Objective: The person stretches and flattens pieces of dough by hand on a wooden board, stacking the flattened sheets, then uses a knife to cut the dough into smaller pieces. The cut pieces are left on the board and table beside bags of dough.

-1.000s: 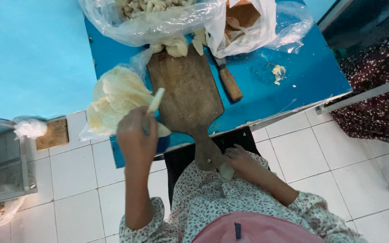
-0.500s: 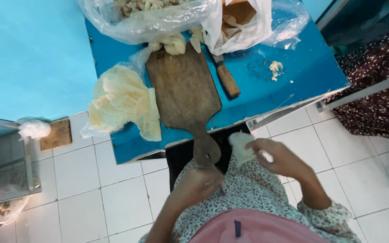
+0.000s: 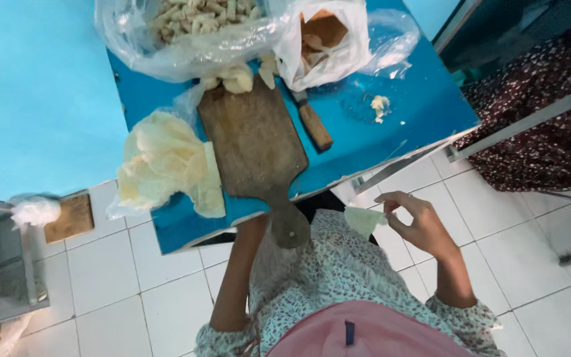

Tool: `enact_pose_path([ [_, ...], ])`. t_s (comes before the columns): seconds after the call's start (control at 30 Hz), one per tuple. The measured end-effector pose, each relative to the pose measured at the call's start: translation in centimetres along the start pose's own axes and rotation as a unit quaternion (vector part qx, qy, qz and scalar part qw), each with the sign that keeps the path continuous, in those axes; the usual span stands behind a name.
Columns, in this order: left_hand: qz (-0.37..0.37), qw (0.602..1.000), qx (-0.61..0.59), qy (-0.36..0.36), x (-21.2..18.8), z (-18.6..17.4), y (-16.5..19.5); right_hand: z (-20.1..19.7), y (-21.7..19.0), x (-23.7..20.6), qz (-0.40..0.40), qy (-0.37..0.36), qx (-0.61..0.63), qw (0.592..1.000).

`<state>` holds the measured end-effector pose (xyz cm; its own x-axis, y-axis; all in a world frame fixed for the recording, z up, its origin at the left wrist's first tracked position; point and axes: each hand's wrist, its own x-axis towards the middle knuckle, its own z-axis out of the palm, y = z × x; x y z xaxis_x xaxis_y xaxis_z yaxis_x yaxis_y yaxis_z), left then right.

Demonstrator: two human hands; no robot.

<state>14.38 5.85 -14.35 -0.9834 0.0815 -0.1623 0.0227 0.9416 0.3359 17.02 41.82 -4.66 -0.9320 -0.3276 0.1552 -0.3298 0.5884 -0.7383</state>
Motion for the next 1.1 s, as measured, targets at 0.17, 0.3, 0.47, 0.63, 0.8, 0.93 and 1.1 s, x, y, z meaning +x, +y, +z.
enact_pose_path([
  [0.17, 0.208, 0.977, 0.023, 0.046, -1.4, 1.2, 3.2, 1.1, -0.4, 1.6, 0.024, -0.015, 0.009, 1.0],
  [0.3, 0.248, 0.968, 0.03, -0.012, -0.4, 2.6, 5.2, 1.9, 0.0, 2.1, 0.028, -0.01, 0.004, 1.0],
  [0.47, 0.067, 0.997, -0.01, 0.037, 0.3, 1.5, 2.7, 1.8, 0.9, 1.8, 0.019, -0.006, 0.018, 1.0],
  [0.63, 0.208, 0.974, 0.026, 0.085, -1.7, 1.8, 5.3, 1.6, 0.8, 2.7, 0.008, -0.016, 0.024, 1.0],
  [0.8, 0.097, 0.995, -0.02, 0.004, -0.3, 1.5, 4.7, 1.2, -1.5, 3.6, 0.009, -0.036, 0.019, 0.999],
  [0.93, 0.12, 0.982, 0.087, 0.119, -3.4, 2.2, 3.4, 1.1, -4.4, 3.8, -0.04, -0.041, 0.055, 0.997],
  [1.1, 0.153, 0.982, -0.043, -0.098, -8.0, 1.7, 3.6, 0.3, -8.2, 4.0, -0.056, -0.062, 0.15, 0.985],
])
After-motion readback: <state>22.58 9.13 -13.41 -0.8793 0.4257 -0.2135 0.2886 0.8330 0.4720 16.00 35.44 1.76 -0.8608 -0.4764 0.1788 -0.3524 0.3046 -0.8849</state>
